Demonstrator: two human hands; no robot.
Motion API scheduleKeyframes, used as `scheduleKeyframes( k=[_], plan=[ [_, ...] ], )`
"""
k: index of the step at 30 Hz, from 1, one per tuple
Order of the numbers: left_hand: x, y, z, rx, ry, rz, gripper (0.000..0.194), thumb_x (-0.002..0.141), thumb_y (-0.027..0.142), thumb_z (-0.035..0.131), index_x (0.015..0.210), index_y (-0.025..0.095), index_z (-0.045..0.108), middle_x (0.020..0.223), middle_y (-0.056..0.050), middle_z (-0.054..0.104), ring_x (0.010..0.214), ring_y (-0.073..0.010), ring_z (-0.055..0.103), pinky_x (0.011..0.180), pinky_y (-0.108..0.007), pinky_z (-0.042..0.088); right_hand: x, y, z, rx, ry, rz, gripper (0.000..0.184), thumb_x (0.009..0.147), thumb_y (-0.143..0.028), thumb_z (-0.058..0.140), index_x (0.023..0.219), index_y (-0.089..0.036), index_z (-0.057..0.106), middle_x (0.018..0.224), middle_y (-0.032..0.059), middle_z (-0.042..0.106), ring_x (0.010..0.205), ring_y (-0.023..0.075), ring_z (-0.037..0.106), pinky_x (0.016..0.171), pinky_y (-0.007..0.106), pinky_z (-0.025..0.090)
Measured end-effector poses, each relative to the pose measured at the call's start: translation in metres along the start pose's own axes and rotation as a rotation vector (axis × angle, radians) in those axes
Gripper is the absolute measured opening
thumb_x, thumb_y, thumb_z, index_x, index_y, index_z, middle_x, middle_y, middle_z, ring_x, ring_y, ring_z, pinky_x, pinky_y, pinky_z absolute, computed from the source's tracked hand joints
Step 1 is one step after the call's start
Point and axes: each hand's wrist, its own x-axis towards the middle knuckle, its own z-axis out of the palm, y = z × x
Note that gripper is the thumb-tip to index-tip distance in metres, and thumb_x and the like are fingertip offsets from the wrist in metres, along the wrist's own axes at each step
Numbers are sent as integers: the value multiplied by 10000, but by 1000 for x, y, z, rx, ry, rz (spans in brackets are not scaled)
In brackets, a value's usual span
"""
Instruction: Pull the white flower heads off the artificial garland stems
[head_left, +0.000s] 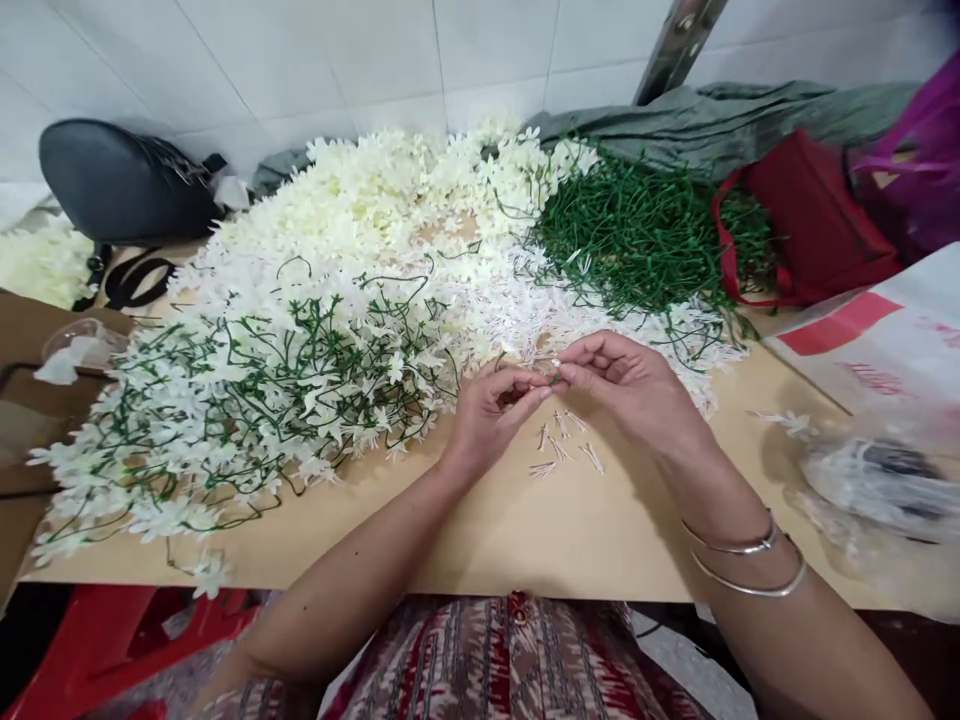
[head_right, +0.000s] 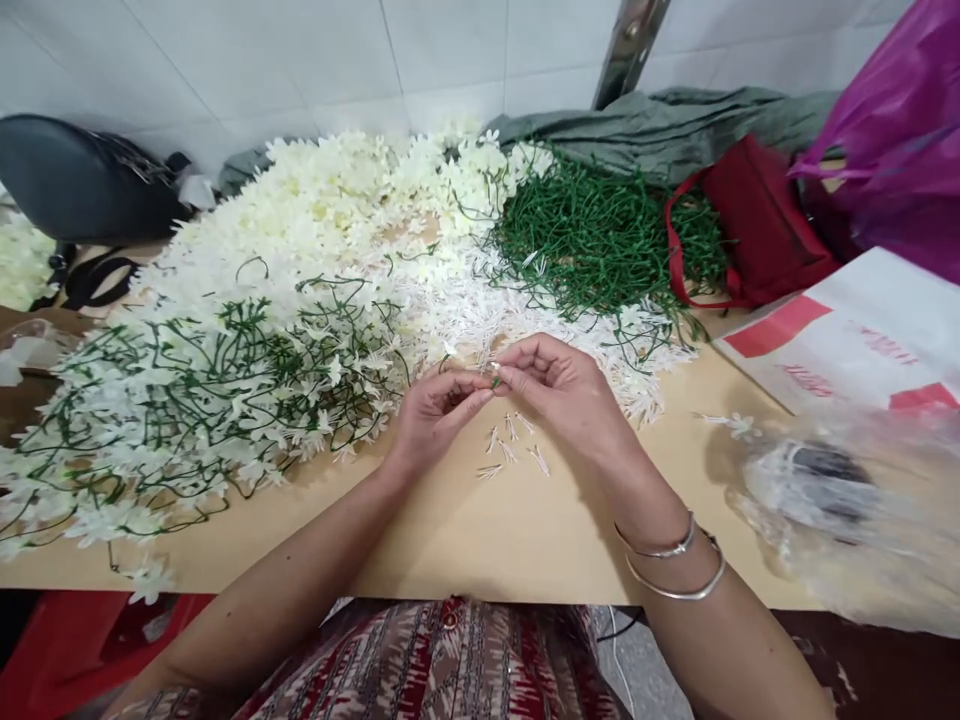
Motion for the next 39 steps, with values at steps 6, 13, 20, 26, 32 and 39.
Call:
scheduleKeyframes(
  k=[6, 13, 20, 26, 32, 39],
  plan=[
    [2, 1, -1, -9, 14, 76, 164, 950, 388, 728, 950, 226, 755, 940, -53, 702, 940, -177, 615, 798, -317, 519, -2, -6, -5, 28, -1, 40, 242, 743, -415, 892, 859, -273, 733, 782, -3, 740, 719, 174, 712, 753, 361, 607],
    [1, 4, 0, -8, 0, 105, 209, 1030, 335, 603, 1117, 266, 780, 940, -39, 710, 869, -169, 599, 775, -314, 496, -8, -9, -7, -127, 76, -61, 100, 795, -328, 840, 862, -285, 780, 789, -7, 764, 720, 174, 685, 697, 338, 566],
    [0, 6, 0, 65, -8, 78, 232, 1032, 349, 605, 1116, 273, 807, 884, -39, 654, 895, -182, 568, 805, -327, 500, -12, -10, -12, -305, 67, -231, 86, 839, -235, 812, 875, -311, 793, 881, -14, 769, 856, 186, 701, 818, 362, 542],
    [-1, 0, 3, 57, 30, 93, 192, 999, 338, 667, 1110, 286, 815, 842, -27, 651, 822, -169, 583, 738, -320, 498, -15, -13, -12, -400, 88, -281, 104, 833, -200, 799, 865, -294, 768, 840, -24, 734, 794, 178, 672, 777, 358, 509],
    [-3, 1, 4, 99, 25, 45, 155, 968, 335, 718, 1085, 314, 818, 886, -23, 705, 860, -166, 629, 761, -316, 529, -20, -19, -9, -463, 83, -235, 72, 839, -219, 771, 864, -273, 731, 803, -36, 696, 761, 161, 637, 734, 333, 469],
    [-2, 4, 3, 119, 9, 70, 130, 969, 335, 720, 1053, 314, 817, 817, -10, 658, 799, -154, 599, 704, -303, 504, -23, -22, -9, -539, 28, -173, 64, 839, -219, 753, 825, -263, 709, 808, -32, 707, 775, 166, 648, 740, 327, 463]
  ],
)
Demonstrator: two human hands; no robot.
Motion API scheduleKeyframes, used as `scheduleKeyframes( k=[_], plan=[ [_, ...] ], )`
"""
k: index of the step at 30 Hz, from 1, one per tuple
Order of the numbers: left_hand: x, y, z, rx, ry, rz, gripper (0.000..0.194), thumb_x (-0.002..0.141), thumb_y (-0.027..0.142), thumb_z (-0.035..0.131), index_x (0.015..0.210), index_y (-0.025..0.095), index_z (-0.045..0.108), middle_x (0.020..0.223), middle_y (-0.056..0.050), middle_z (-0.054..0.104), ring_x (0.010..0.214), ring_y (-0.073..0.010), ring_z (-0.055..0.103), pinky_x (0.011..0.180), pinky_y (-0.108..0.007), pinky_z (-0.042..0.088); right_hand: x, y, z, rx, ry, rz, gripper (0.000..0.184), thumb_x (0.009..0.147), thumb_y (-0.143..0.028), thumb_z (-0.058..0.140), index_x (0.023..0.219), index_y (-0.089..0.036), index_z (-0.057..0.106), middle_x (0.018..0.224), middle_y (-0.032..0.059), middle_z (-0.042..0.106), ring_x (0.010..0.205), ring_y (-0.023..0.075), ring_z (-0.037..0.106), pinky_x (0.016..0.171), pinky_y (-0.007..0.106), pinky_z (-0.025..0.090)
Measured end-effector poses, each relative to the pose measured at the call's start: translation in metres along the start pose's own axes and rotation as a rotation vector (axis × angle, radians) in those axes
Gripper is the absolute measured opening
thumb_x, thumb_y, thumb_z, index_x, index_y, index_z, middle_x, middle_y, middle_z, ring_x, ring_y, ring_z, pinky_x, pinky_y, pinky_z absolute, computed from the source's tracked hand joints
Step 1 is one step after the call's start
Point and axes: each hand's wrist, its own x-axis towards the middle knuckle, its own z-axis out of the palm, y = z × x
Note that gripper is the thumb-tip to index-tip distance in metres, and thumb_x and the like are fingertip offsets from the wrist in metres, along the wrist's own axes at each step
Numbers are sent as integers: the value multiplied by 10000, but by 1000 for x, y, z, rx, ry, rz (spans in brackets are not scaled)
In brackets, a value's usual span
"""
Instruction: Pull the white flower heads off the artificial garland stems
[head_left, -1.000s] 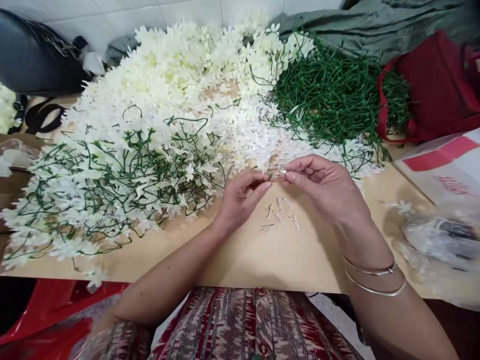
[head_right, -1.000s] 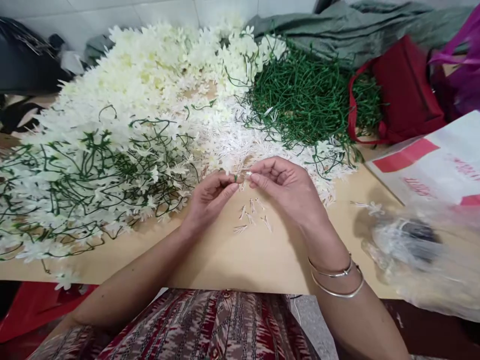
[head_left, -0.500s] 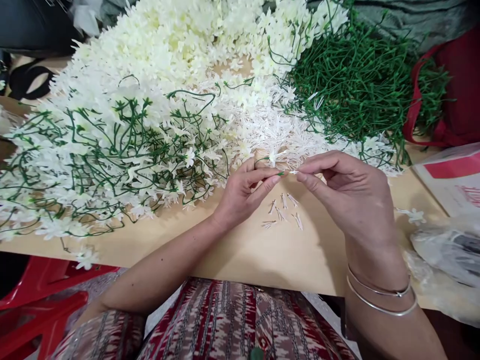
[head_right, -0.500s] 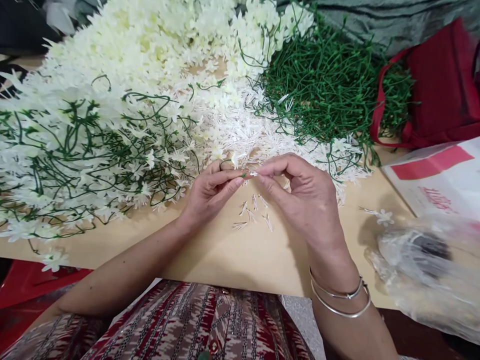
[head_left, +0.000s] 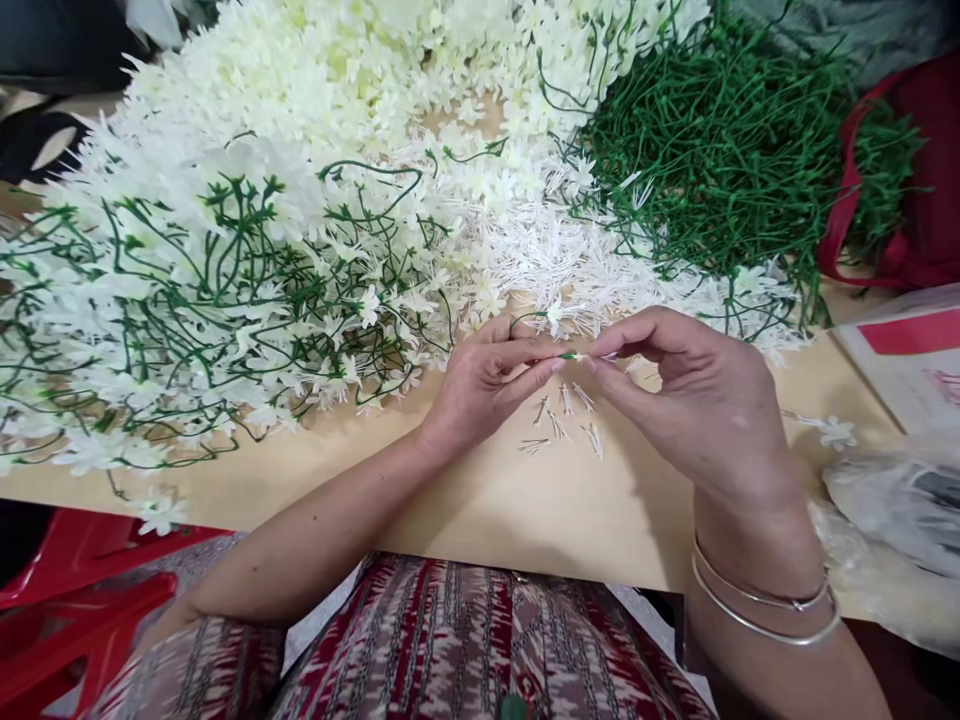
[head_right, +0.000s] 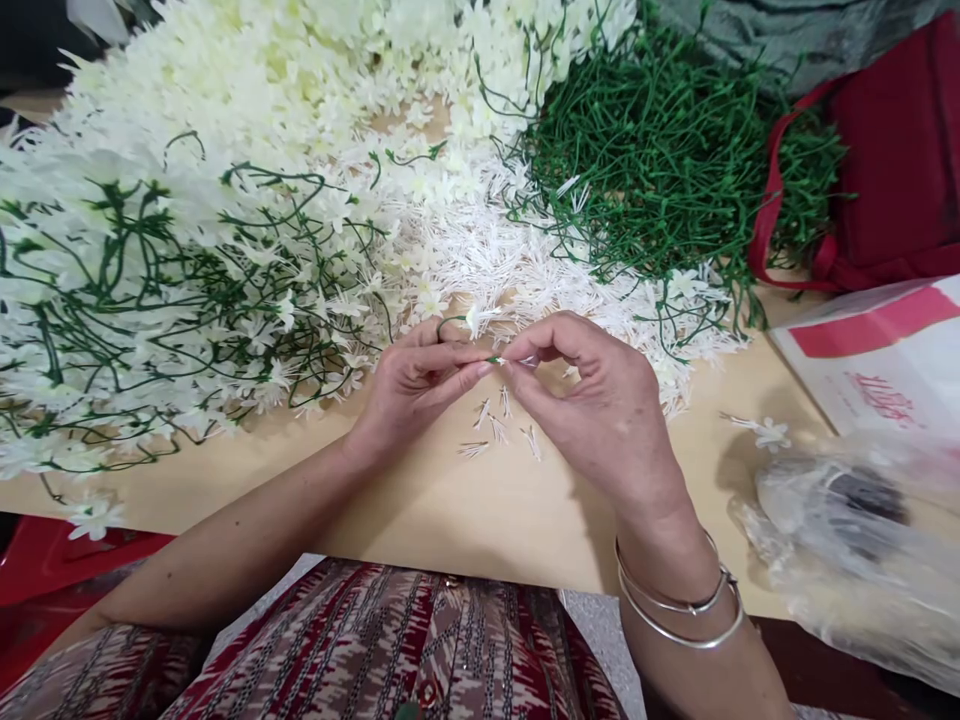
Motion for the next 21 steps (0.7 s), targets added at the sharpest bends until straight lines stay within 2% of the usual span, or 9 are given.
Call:
scheduleKeyframes(
  k=[5, 11, 15, 17, 19, 21],
  plan=[
    [0, -1, 1, 29, 0, 53, 126, 971, 310, 713, 1044, 285, 812, 772, -9, 620, 801, -160, 603, 697, -296, 508, 0, -1, -1, -35, -22, -8, 61, 833, -199, 741, 832, -256, 719, 817, -31, 724, 780, 166, 665, 742, 327, 475],
    [1, -4, 3, 78, -3, 119, 111, 978, 262, 692, 1014, 241, 795, 714, 8, 582, 714, -138, 566, 642, -267, 459, 2, 1, 1, -45, -30, 21, 29, 842, -223, 736, 859, -245, 747, 858, -4, 761, 802, 178, 685, 778, 355, 517],
    [0, -1, 5, 119, 9, 104, 103, 976, 264, 681, 1005, 225, 772, 843, -25, 643, 792, -154, 604, 713, -297, 520, 7, 7, 0, -33, 132, 21, 40, 823, -238, 758, 846, -257, 731, 849, 0, 745, 814, 197, 690, 822, 399, 542],
    [-2, 0, 4, 186, -30, 116, 105, 972, 267, 674, 964, 213, 763, 921, -52, 649, 874, -180, 625, 779, -340, 551, 9, 10, -3, 18, 231, -5, 76, 815, -231, 767, 857, -276, 722, 883, 13, 739, 859, 219, 703, 870, 435, 555],
    [-3, 2, 0, 275, -90, 138, 113, 964, 285, 680, 942, 205, 758, 1071, -93, 660, 1011, -221, 640, 880, -407, 569, 11, 14, -5, 63, 277, -25, 92, 827, -230, 760, 867, -301, 717, 910, 30, 729, 884, 239, 709, 891, 460, 565],
    [-4, 6, -6, 381, -136, 145, 141, 949, 340, 711, 992, 215, 762, 1305, -136, 617, 1204, -286, 605, 996, -490, 551, 13, 17, -7, 52, 297, -40, 86, 840, -243, 750, 860, -318, 714, 900, 36, 717, 876, 249, 702, 879, 466, 569]
  ],
)
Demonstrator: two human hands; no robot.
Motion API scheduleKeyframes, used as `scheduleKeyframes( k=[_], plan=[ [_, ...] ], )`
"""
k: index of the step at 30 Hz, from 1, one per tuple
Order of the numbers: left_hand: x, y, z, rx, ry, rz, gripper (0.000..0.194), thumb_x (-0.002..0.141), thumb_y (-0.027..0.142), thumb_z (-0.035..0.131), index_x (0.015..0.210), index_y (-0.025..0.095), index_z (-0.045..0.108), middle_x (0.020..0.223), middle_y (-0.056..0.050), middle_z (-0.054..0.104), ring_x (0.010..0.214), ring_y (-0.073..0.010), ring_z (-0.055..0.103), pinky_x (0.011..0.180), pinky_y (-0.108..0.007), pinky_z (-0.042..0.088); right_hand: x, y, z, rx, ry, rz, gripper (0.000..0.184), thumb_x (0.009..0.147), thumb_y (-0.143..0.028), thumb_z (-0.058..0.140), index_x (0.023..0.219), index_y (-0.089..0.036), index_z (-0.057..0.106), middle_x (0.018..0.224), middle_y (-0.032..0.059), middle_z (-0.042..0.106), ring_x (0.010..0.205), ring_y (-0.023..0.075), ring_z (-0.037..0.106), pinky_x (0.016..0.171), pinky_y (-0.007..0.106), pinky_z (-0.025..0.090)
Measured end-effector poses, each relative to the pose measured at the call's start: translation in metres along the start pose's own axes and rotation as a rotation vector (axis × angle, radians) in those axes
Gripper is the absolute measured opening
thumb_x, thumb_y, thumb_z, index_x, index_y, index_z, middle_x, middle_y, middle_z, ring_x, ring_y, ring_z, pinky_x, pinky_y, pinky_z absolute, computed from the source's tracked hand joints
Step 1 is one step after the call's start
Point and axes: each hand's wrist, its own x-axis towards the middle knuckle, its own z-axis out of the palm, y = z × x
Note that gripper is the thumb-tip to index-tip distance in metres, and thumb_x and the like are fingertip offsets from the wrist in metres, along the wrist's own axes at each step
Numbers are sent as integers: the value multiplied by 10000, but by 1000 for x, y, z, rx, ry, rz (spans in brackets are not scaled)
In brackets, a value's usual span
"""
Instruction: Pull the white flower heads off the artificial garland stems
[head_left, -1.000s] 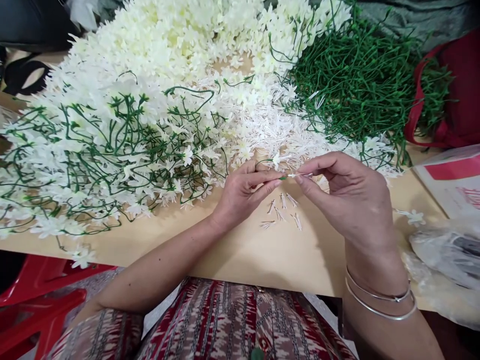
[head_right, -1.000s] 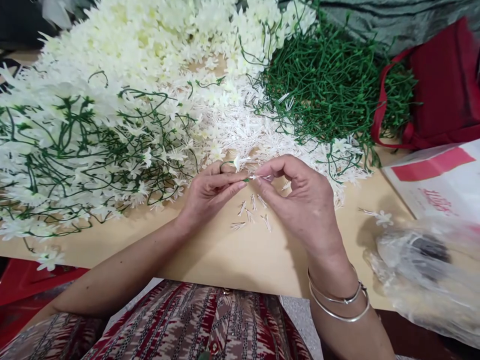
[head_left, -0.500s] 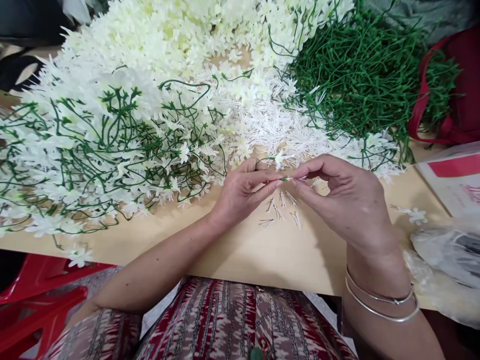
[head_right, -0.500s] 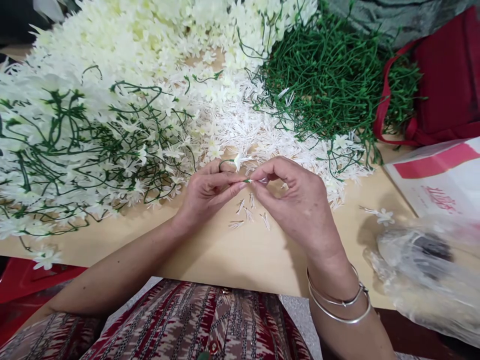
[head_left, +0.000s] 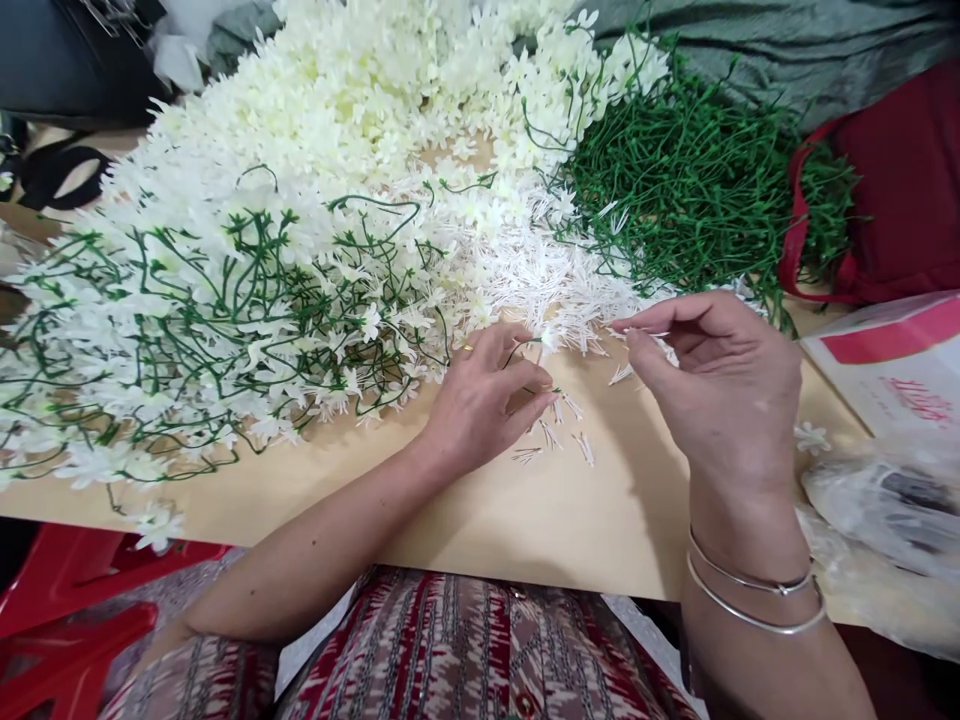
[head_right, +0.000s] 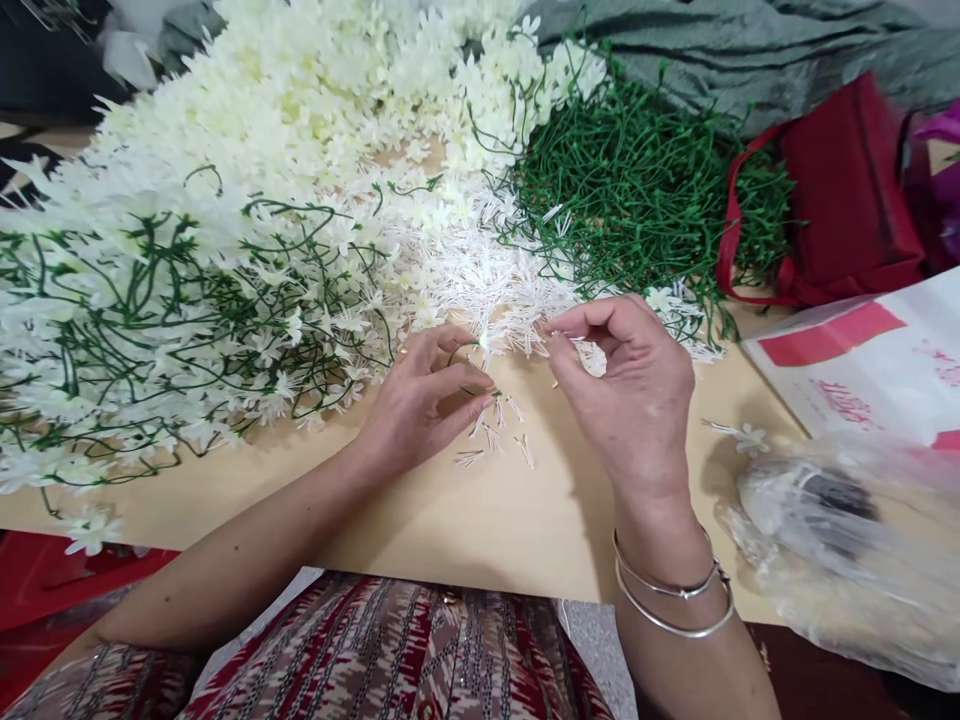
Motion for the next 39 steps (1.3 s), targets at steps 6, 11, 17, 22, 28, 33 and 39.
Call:
scheduleKeyframes(
  k=[6, 11, 17, 22, 28, 33, 39],
  plan=[
    [8, 13, -25, 132, 19, 19, 254, 978, 397, 675, 1170, 233, 701, 1541, -162, 488, 1328, -316, 567, 1049, -504, 536, 1, 6, 6, -42, 16, -21, 62, 844, -255, 726, 881, -299, 705, 880, 33, 699, 857, 239, 659, 850, 449, 554],
    [64, -4, -22, 193, 39, 44, 276, 1030, 216, 530, 1283, 153, 622, 1392, -171, 620, 1275, -285, 612, 1060, -437, 504, 1, 10, 11, 39, 51, 46, 264, 788, -232, 772, 1043, -262, 709, 1025, 35, 686, 837, 192, 691, 842, 410, 568],
    [156, -53, 5, 188, 134, -137, 232, 917, 202, 690, 1140, 136, 688, 1137, -145, 699, 1018, -282, 644, 951, -418, 478, 7, 26, 18, 86, 69, 8, 180, 763, -275, 790, 924, -214, 737, 1014, 47, 687, 783, 171, 677, 833, 402, 590],
    [170, -54, 7, 178, 154, -222, 114, 875, 91, 628, 880, 173, 707, 887, -92, 684, 808, -226, 585, 834, -397, 457, 9, 27, 21, 49, 63, -20, 79, 795, -287, 742, 788, -218, 706, 884, 42, 684, 860, 199, 660, 828, 385, 575],
    [130, -24, -14, -333, 128, -184, 47, 932, 228, 635, 927, 202, 674, 816, -23, 677, 681, -133, 563, 717, -314, 450, 6, 17, 19, 195, 96, 61, 116, 810, -318, 768, 840, -226, 703, 859, 14, 718, 814, 181, 671, 832, 375, 548],
    [88, 6, -22, -962, -174, -370, 241, 923, 425, 693, 873, 201, 621, 769, 5, 659, 578, -73, 492, 586, -248, 389, 4, 6, 19, 511, 44, 184, 167, 784, -339, 816, 889, -254, 718, 842, -3, 748, 772, 168, 708, 773, 339, 569],
    [67, 12, -12, -1079, -222, -395, 355, 874, 523, 756, 827, 188, 649, 769, 1, 660, 631, -78, 510, 628, -250, 419, 4, 1, 24, 692, -22, 348, 265, 679, -408, 879, 825, -274, 703, 754, -43, 688, 682, 136, 656, 759, 320, 584]
  ],
)
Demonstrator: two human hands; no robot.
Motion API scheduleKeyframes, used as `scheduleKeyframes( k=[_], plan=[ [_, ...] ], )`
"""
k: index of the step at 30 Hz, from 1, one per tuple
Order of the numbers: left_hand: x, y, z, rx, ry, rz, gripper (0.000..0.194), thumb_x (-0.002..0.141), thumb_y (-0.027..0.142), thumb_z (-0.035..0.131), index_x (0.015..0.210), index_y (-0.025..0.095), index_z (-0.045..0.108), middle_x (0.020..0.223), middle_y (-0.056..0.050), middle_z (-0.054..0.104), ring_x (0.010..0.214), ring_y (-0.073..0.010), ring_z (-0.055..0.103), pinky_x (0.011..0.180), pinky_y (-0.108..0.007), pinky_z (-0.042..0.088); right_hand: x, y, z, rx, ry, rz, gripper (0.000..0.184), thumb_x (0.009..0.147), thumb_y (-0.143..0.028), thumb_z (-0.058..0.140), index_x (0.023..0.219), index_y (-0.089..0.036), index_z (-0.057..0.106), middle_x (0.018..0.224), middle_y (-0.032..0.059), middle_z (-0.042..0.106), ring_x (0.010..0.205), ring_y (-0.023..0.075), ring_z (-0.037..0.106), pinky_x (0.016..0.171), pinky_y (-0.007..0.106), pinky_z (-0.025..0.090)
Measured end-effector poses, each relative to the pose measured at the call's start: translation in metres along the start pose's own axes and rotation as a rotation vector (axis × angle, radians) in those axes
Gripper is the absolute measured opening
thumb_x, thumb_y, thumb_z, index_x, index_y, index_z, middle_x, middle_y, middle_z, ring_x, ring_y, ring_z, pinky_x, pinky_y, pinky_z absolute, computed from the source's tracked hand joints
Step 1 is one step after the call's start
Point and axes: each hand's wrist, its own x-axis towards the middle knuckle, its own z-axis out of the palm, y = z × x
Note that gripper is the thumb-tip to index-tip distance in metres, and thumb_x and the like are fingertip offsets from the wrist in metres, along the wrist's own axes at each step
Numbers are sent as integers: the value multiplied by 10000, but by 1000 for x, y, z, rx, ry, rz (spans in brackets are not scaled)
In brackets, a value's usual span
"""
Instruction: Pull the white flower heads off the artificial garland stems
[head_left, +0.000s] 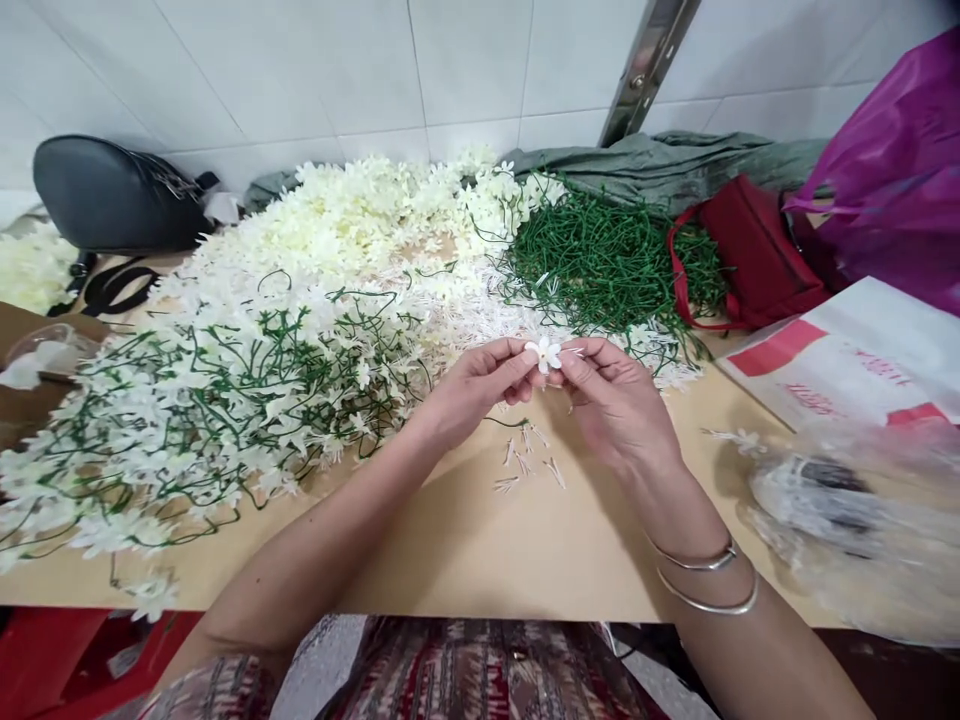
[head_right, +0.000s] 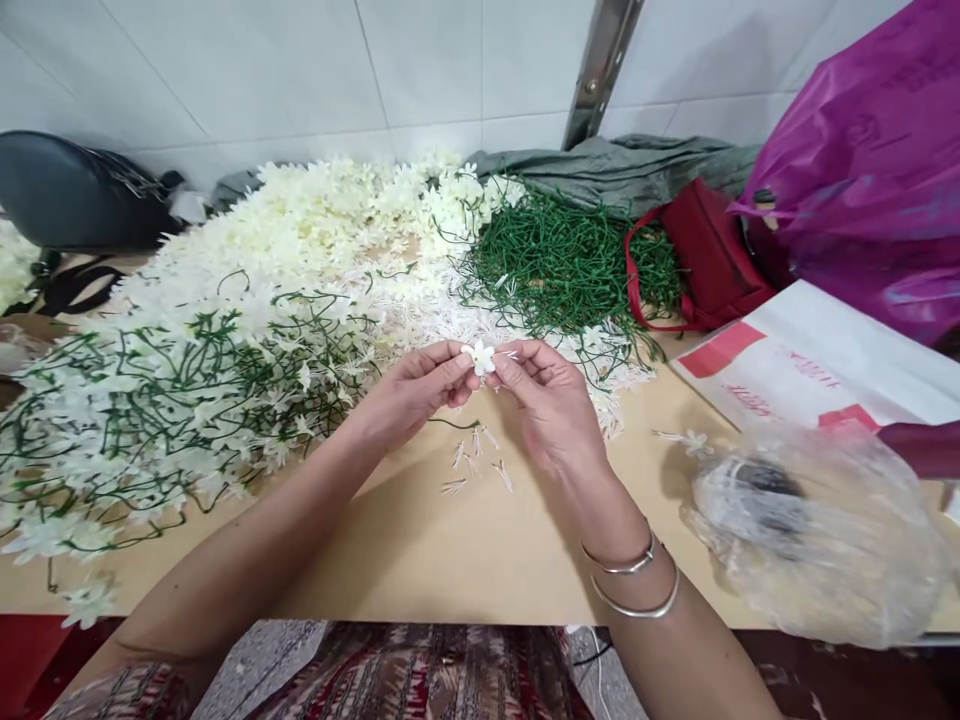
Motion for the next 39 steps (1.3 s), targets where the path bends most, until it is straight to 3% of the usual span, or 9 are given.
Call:
scheduleKeyframes(
  k=[5, 12, 24, 26, 31, 34, 36, 39],
  plan=[
    [0, -8, -1, -31, 14, 0, 345, 877, 516, 755, 844, 192, 642, 784, 5, 673, 647, -84, 527, 645, -259, 422, -2, -1, -1, -4, -122, 73, 259, 714, -428, 853, 838, -270, 689, 774, -34, 693, 711, 140, 661, 771, 326, 589],
    [-2, -14, 5, -72, 34, -1, 324, 865, 492, 778, 833, 189, 669, 780, 7, 653, 682, -88, 539, 700, -265, 450, -3, 4, 0, 51, -124, 131, 224, 722, -393, 860, 837, -271, 711, 717, -38, 677, 673, 148, 637, 750, 356, 596],
    [-3, -15, 6, -36, 93, 30, 340, 852, 501, 792, 826, 187, 665, 750, 6, 651, 698, -104, 563, 736, -289, 486, -2, 7, -3, -86, -122, 8, 200, 746, -393, 881, 819, -270, 742, 751, -36, 709, 694, 145, 654, 770, 351, 583],
    [-3, -15, 7, -73, 89, 14, 362, 829, 504, 815, 822, 175, 665, 762, 3, 663, 696, -97, 573, 739, -277, 494, -2, 7, -5, -137, -117, -65, 187, 752, -393, 888, 819, -281, 754, 827, -18, 725, 774, 164, 676, 800, 363, 583],
    [-4, -17, 7, -212, 91, 9, 362, 770, 400, 881, 893, 177, 624, 784, 28, 690, 685, -77, 614, 732, -249, 503, 0, 3, -9, -209, -200, -194, 169, 759, -384, 898, 791, -295, 758, 1247, 17, 733, 1156, 237, 698, 1039, 455, 555],
    [-4, -18, 7, -193, 85, -6, 348, 781, 366, 877, 850, 176, 594, 758, 27, 688, 690, -88, 641, 747, -264, 515, -1, -1, -7, -224, -272, -241, 160, 794, -393, 872, 788, -297, 745, 1106, 30, 782, 1134, 264, 725, 1037, 512, 568],
    [-5, -18, 8, -195, 93, -28, 342, 790, 340, 869, 848, 179, 571, 776, 22, 696, 694, -95, 661, 766, -278, 528, -2, -1, -6, -230, -243, -303, 150, 786, -366, 879, 777, -309, 741, 938, 16, 781, 1058, 257, 745, 1004, 498, 585],
    [-5, -17, 9, -196, 95, -49, 262, 844, 259, 800, 881, 182, 552, 816, 12, 699, 718, -97, 677, 799, -286, 541, -2, 0, -6, -220, -180, -355, 146, 766, -279, 884, 781, -304, 741, 887, 2, 763, 966, 228, 746, 906, 436, 604]
  ],
)
